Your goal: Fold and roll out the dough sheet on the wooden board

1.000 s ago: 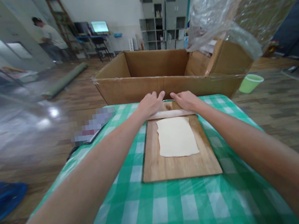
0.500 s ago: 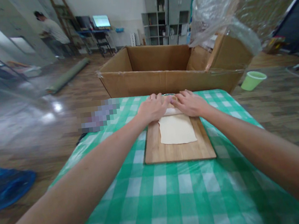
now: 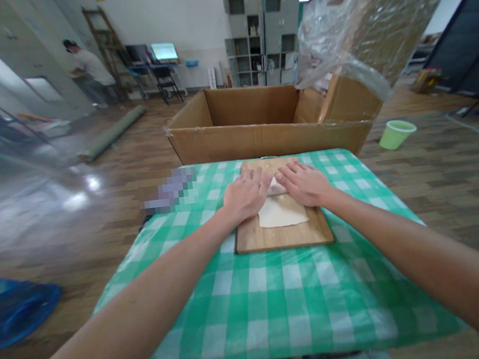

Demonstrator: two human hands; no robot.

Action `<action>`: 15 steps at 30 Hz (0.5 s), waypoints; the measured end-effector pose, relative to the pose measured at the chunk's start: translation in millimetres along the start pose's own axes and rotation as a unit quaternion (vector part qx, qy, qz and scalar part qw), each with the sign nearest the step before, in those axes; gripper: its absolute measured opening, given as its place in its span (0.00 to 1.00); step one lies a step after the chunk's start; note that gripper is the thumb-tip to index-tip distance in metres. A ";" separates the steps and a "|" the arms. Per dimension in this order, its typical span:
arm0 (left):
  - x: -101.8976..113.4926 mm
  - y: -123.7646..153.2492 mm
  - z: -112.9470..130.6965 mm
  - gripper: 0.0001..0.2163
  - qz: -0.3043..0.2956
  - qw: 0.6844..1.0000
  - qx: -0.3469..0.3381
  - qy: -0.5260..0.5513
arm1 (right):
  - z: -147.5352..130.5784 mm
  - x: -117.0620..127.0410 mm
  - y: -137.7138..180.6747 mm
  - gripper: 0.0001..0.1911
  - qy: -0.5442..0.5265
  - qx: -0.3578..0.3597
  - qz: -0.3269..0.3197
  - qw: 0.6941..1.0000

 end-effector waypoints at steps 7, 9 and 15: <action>-24.0 -35.4 -23.0 0.31 -0.035 0.997 0.042 0.056 | 15.8 -6.2 -31.7 0.35 -0.015 0.012 -0.019 1.000; -30.1 -46.9 -27.0 0.30 -0.037 0.998 0.030 0.049 | 20.9 -7.9 -40.5 0.36 -0.024 0.014 -0.022 0.999; -38.5 -73.0 -27.9 0.24 -0.038 0.998 -0.047 0.013 | 33.7 -12.4 -64.0 0.38 -0.030 0.016 -0.026 0.999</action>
Point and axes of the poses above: each hand's wrist, its own y-axis away from the middle knuckle, its own x-axis out of the back of the hand, z = x × y, the point moved 8 cm from there along -y, towards the middle knuckle, and after that the axes turned 14 degrees about -y, right-handed, at the moved point
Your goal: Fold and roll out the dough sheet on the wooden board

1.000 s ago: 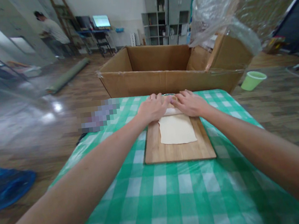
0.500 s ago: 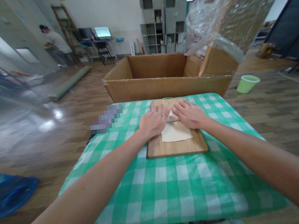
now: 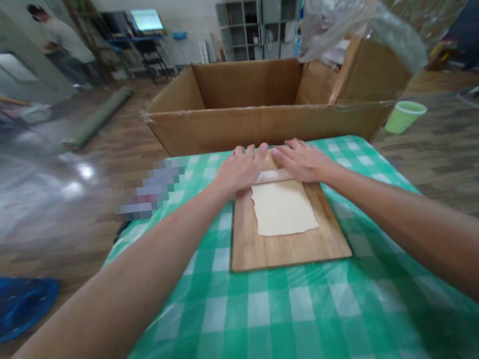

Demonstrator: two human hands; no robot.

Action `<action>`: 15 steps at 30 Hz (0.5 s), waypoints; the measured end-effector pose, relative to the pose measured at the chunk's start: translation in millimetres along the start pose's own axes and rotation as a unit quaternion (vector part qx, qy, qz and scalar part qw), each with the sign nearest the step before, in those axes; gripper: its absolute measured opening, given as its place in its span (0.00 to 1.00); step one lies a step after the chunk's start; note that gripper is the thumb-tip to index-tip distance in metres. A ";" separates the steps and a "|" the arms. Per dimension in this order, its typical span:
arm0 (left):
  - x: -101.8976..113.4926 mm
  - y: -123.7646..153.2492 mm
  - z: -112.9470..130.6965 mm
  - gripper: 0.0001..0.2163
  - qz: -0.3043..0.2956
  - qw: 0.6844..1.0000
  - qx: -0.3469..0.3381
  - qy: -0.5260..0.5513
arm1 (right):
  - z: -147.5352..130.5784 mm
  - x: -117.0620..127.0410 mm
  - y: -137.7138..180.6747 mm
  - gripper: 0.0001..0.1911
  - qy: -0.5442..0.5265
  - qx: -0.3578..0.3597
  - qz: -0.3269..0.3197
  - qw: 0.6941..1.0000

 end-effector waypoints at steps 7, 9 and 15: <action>-9.4 -22.6 -8.3 0.24 -0.002 0.999 -0.020 -0.032 | 2.8 -6.0 -22.8 0.30 0.049 0.059 -0.026 0.997; -11.3 -25.7 -9.6 0.25 -0.005 0.999 -0.020 -0.039 | 4.2 -7.1 -25.9 0.29 0.061 0.060 -0.037 0.996; -1.5 -7.7 -0.6 0.24 0.035 0.997 -0.017 -0.065 | -1.6 -2.9 -10.5 0.29 0.034 0.037 -0.015 0.999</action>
Point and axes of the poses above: each hand's wrist, its own y-axis away from the middle knuckle, its own x-axis out of the back of the hand, z = x × y, the point moved 8 cm from there along -y, towards the middle knuckle, and after that the axes turned 14 degrees about -y, right-handed, at the moved point
